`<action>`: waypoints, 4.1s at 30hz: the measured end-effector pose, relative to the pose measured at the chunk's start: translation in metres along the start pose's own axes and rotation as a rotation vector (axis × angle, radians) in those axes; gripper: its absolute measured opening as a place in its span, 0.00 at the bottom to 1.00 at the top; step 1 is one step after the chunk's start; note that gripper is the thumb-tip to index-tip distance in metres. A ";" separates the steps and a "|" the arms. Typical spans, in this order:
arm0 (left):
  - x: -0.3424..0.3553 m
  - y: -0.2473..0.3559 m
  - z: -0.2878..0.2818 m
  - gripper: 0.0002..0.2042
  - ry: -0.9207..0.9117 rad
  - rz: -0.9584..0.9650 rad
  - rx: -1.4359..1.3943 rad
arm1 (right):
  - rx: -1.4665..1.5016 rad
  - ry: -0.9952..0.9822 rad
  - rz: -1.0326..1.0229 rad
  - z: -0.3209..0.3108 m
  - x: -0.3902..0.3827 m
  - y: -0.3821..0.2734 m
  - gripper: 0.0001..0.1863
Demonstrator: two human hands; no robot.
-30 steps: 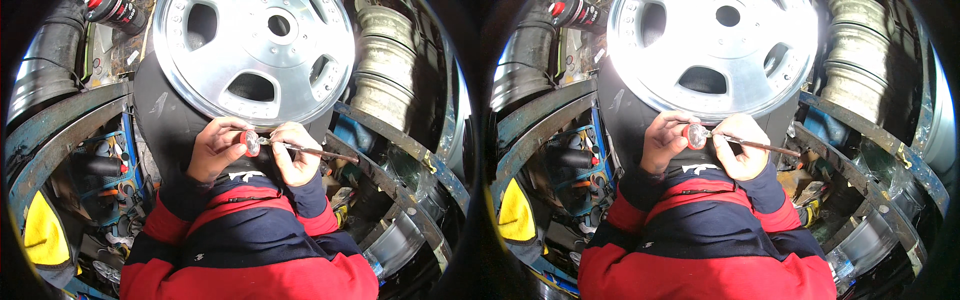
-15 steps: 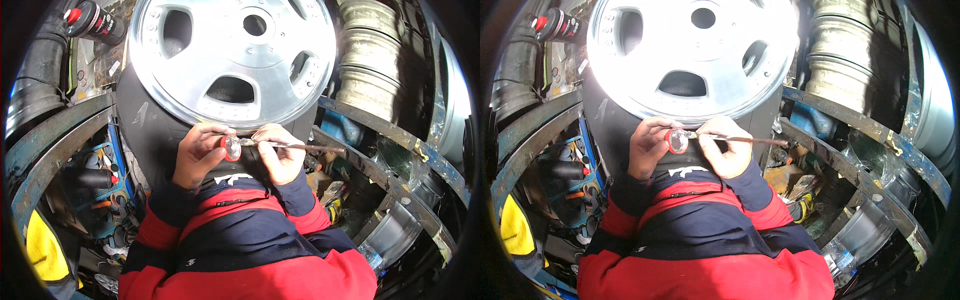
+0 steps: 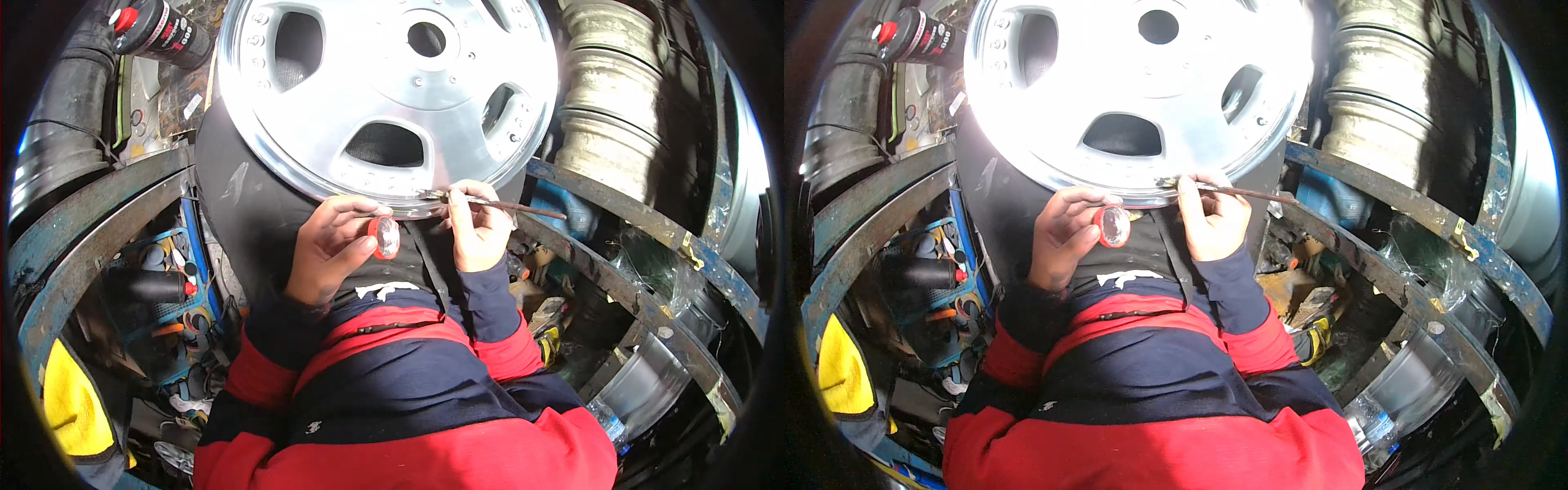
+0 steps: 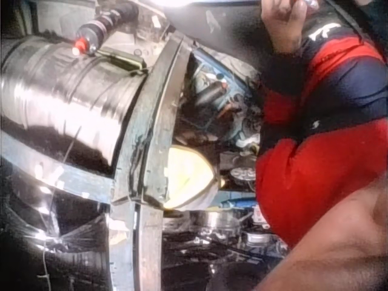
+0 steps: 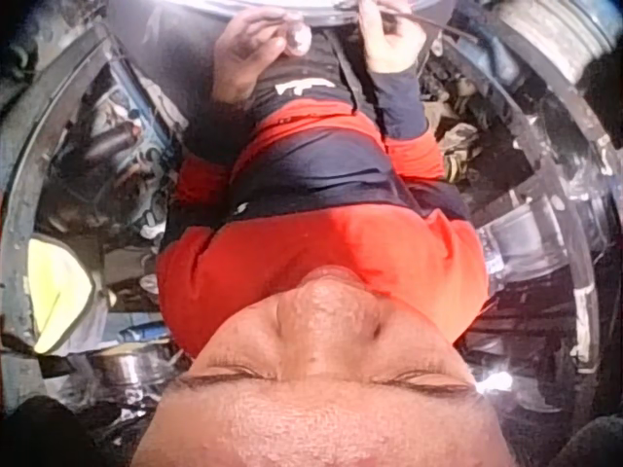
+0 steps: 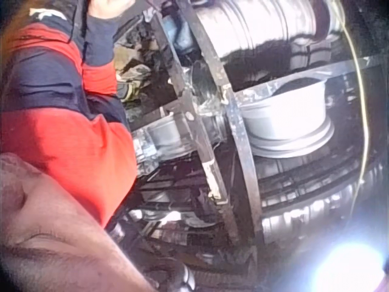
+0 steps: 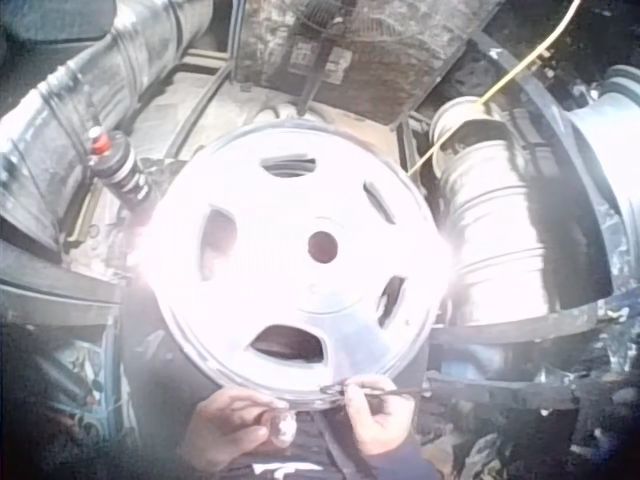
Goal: The person paints the small decorative bolts and crevices on a silver car rim using a fine brush and red paint. They rotate the rim on their lap to reach different sections.
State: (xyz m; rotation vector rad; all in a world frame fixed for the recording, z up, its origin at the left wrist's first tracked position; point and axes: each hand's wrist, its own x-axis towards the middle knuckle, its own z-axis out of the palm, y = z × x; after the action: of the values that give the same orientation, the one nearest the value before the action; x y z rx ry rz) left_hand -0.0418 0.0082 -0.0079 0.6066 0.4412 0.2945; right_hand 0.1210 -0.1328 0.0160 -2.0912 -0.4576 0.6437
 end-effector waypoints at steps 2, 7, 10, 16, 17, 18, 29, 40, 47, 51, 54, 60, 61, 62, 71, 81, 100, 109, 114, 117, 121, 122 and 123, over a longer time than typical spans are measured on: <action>0.000 0.000 0.000 0.18 -0.008 0.001 -0.007 | -0.003 0.063 -0.074 0.006 0.001 -0.004 0.09; 0.001 0.000 -0.002 0.17 -0.021 0.004 -0.018 | -0.117 0.063 -0.088 0.009 0.003 -0.012 0.09; 0.001 0.001 -0.002 0.18 -0.024 0.003 -0.016 | -0.114 0.039 -0.159 0.012 0.004 -0.013 0.09; 0.001 0.001 -0.002 0.19 -0.017 0.011 0.043 | -0.206 -0.005 -0.155 0.012 0.002 -0.023 0.08; 0.000 0.001 -0.002 0.19 -0.019 0.010 0.042 | -0.197 -0.004 -0.149 0.012 0.002 -0.024 0.08; 0.000 0.001 -0.002 0.19 -0.020 0.010 0.042 | -0.188 -0.003 -0.143 0.013 0.001 -0.025 0.08; 0.000 0.002 -0.002 0.20 -0.013 0.001 0.063 | -0.210 0.025 -0.173 0.012 0.005 -0.026 0.07; 0.000 0.001 -0.001 0.20 -0.003 0.000 0.048 | -0.158 0.049 -0.111 0.008 0.002 -0.015 0.08; 0.001 -0.002 -0.003 0.19 -0.023 0.034 0.018 | -0.130 0.020 -0.100 0.007 0.000 -0.019 0.07; 0.000 -0.002 -0.003 0.19 -0.025 0.033 0.029 | -0.110 0.010 -0.132 0.007 0.001 -0.018 0.07; 0.001 -0.002 -0.003 0.19 -0.023 0.035 0.022 | -0.126 0.013 -0.130 0.007 0.000 -0.017 0.07; 0.000 -0.001 -0.002 0.20 -0.017 0.029 0.025 | -0.133 0.039 -0.157 0.008 0.001 -0.010 0.08; 0.000 0.000 -0.002 0.20 -0.014 0.023 0.026 | -0.143 0.029 -0.160 0.008 0.001 -0.011 0.08; 0.000 0.000 -0.002 0.19 -0.018 0.023 0.019 | -0.147 0.024 -0.152 0.007 0.001 -0.013 0.08; 0.001 0.000 -0.002 0.19 -0.020 0.023 0.004 | -0.171 0.017 -0.145 0.007 0.002 -0.017 0.08; -0.001 -0.003 -0.007 0.18 -0.018 0.034 0.006 | -0.115 0.030 -0.134 0.009 -0.001 -0.012 0.08; -0.014 -0.032 0.071 0.42 -0.253 -0.333 -0.043 | -0.075 -0.008 -0.641 -0.061 -0.084 -0.021 0.28; -0.002 -0.052 0.085 0.09 -0.069 -0.394 0.539 | -0.133 0.682 -0.057 -0.118 -0.102 0.187 0.28; -0.007 -0.023 0.067 0.11 0.149 -0.400 0.691 | -0.424 0.373 0.013 -0.050 -0.094 0.332 0.32; -0.002 -0.016 0.057 0.18 -0.012 -0.354 0.613 | -0.572 0.437 0.021 -0.042 -0.119 0.421 0.19; 0.005 0.019 0.045 0.21 -0.171 -0.024 0.745 | -0.702 0.209 0.436 -0.082 -0.142 0.465 0.56; -0.001 0.040 0.024 0.22 -0.107 0.011 0.846 | -0.597 0.124 0.414 -0.058 -0.133 0.433 0.50; -0.009 0.065 0.003 0.19 0.000 0.112 0.922 | -0.502 0.037 0.394 -0.049 -0.130 0.389 0.45</action>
State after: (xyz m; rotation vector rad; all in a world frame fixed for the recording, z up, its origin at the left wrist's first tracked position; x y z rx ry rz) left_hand -0.0566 0.0541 0.0365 1.5346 0.5376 0.1844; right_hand 0.0789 -0.4476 -0.2488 -2.7031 -0.1942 0.7708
